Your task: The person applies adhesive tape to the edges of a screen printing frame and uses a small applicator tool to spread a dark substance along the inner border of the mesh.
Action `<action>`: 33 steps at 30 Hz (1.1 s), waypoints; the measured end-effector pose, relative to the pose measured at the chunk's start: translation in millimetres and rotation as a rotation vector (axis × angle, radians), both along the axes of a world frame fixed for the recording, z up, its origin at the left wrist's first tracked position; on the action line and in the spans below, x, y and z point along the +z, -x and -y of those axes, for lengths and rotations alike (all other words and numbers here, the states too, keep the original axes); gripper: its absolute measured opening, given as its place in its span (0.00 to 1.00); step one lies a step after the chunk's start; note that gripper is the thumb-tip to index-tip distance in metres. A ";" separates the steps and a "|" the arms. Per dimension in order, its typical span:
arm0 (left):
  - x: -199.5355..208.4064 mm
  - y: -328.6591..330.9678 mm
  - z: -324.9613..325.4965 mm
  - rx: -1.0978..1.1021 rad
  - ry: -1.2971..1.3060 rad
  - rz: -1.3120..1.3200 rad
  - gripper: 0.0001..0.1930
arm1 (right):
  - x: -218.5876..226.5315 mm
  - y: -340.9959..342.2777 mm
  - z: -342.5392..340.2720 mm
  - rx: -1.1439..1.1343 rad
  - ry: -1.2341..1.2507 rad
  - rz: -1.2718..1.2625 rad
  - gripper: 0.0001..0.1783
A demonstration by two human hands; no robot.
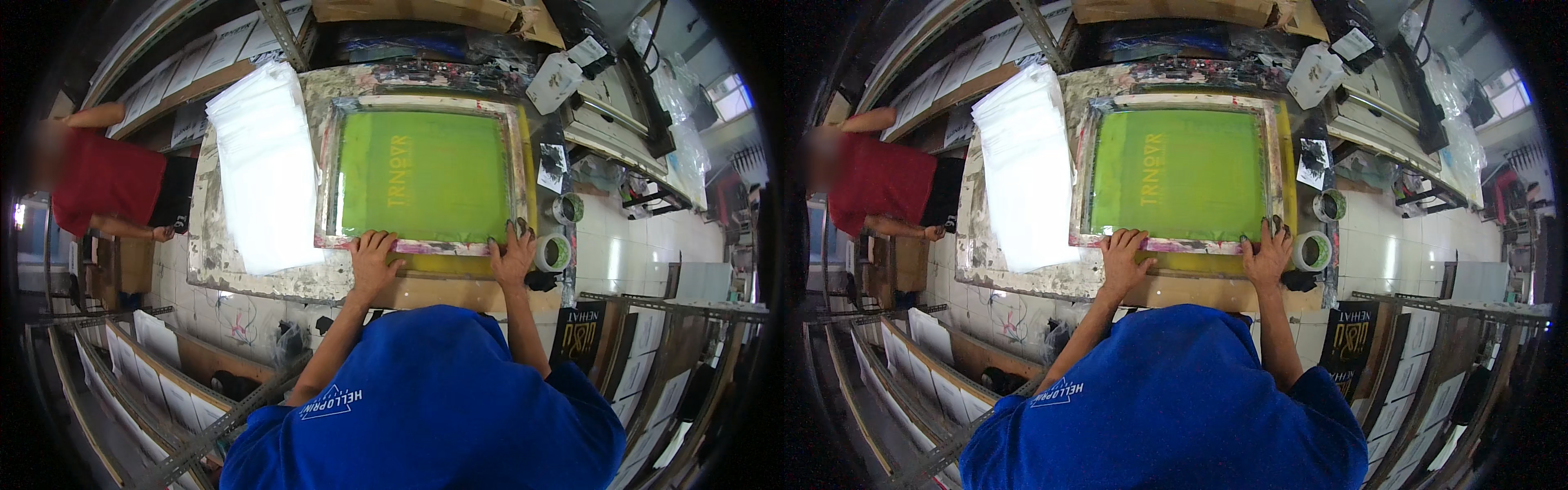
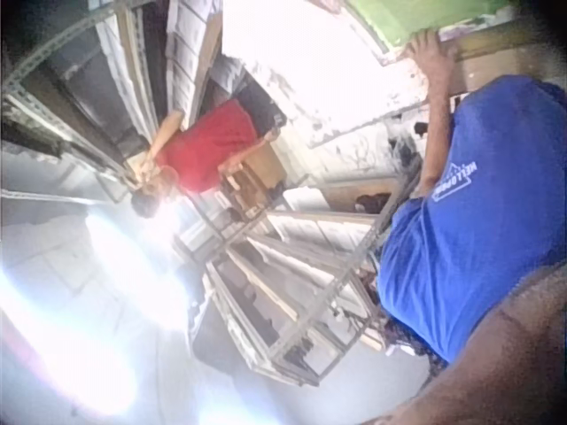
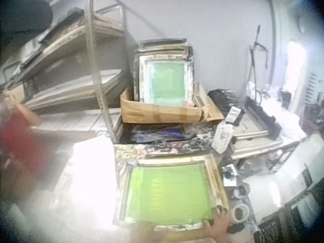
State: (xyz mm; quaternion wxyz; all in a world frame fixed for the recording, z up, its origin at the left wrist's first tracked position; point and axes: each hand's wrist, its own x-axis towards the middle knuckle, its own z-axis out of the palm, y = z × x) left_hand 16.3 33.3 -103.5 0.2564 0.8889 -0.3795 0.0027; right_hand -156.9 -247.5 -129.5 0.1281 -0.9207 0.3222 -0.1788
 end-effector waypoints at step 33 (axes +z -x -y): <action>11.3 15.4 54.2 0.086 0.360 -0.186 0.24 | 52.6 103.4 103.5 -0.117 -0.171 -0.036 0.20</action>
